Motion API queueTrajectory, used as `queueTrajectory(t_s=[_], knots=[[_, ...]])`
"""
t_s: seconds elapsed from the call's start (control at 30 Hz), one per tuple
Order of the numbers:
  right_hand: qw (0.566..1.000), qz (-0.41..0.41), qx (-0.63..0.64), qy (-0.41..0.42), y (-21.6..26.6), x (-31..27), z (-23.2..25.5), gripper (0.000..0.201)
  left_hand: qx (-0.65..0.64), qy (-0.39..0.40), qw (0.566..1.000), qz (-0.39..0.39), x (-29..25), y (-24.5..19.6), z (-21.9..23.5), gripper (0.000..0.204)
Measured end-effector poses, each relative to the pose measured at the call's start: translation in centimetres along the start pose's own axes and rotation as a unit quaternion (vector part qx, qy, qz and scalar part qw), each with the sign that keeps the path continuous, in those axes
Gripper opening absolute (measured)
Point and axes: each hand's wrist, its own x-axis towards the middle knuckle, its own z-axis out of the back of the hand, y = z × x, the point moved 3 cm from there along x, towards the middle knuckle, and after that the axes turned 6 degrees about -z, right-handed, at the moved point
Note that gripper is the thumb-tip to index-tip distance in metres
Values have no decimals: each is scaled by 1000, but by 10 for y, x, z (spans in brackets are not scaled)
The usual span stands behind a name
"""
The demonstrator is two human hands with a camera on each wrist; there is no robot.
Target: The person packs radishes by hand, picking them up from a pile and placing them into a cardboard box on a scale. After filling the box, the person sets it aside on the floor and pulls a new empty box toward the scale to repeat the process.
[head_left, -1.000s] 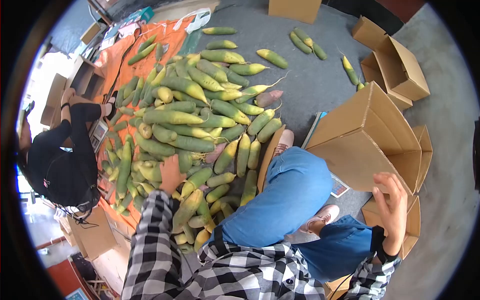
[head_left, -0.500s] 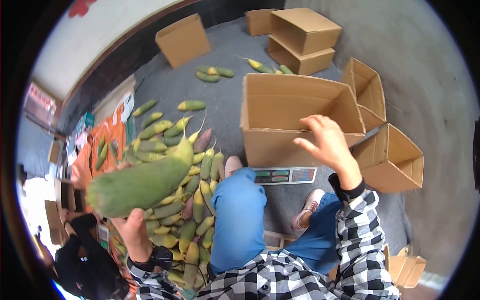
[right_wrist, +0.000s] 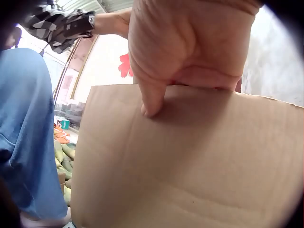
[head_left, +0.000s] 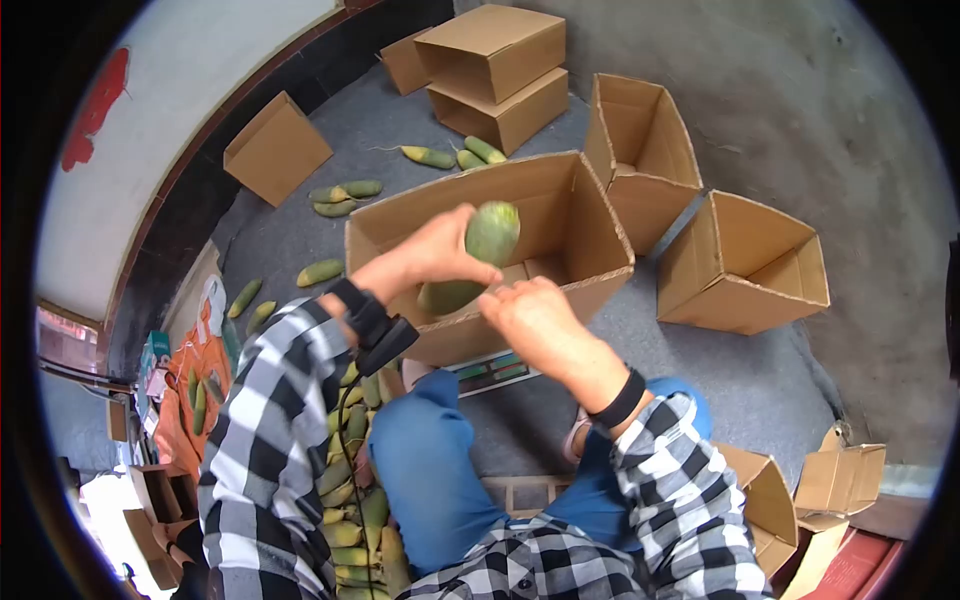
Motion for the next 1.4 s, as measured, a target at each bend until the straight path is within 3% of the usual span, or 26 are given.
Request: queueTrajectory(t_s=[0.07,0.1,0.17,0.2,0.3,0.43,0.47,0.53,0.6,0.67,0.7,0.73,0.77,0.8,0.83,0.9,0.93,1.0,1.07,1.1,1.13,1.17,1.2,1.23,1.27,1.4], knots=[[1000,-3,14,19,-1,-2,0,5,104,131,985,52,25,28,-25,79],[999,-2,33,11,-1,-4,2,6,99,131,985,50,34,30,-28,79],[998,-3,53,16,-1,-4,3,7,202,291,930,99,39,42,-37,81],[998,-3,53,20,-1,-2,4,7,221,304,922,94,41,33,-32,74],[998,18,45,30,2,3,3,6,182,190,964,-26,21,-14,3,59],[998,3,57,36,-6,4,1,6,83,-17,994,-74,-60,-67,54,54],[997,14,69,37,-8,7,1,9,85,-28,994,-57,-88,-71,59,54],[996,27,76,41,-9,7,2,13,96,-193,973,-76,-155,-79,71,59],[995,35,72,51,-7,10,6,16,69,-287,956,7,-227,-83,72,67],[996,33,56,60,-6,12,7,17,-5,-419,908,-2,-298,-90,69,81],[997,32,38,65,-5,12,7,17,30,-539,835,106,-333,-90,72,92],[997,36,37,58,-4,13,8,17,3,-518,836,-180,-386,-97,67,99],[997,41,39,52,-3,13,7,18,44,-547,814,-189,-422,-131,69,112],[997,32,40,59,-3,13,6,17,-44,-628,713,-310,-433,-166,59,117],[996,15,43,78,1,15,10,16,-18,-747,528,-404,-456,-185,52,118],[995,11,52,82,6,17,12,16,165,-604,729,-277,-434,-208,62,97],[995,17,49,86,9,16,13,16,165,-609,726,-273,-433,-202,59,97],[994,-4,51,98,10,18,15,14,32,-746,556,-366,-444,-173,49,119],[994,-7,50,99,11,16,17,13,29,-595,767,-238,-465,-132,46,96],[993,-8,57,98,12,17,16,12,-85,-551,787,-264,-447,-96,45,90],[993,-4,58,102,12,17,15,12,-24,-583,812,-17,-449,-51,29,69],[993,-7,60,104,11,17,15,11,-76,-485,868,74,-456,15,4,63],[993,-10,62,104,11,17,15,11,-345,-514,776,122,-436,46,-32,67],[992,-5,64,106,11,17,14,11,-420,-455,701,354,-446,86,-72,75],[993,-6,61,106,11,18,14,11,-437,-386,688,431,-457,123,-110,80],[993,-5,50,109,13,18,14,10,-483,-427,628,436,-497,184,-169,69]])
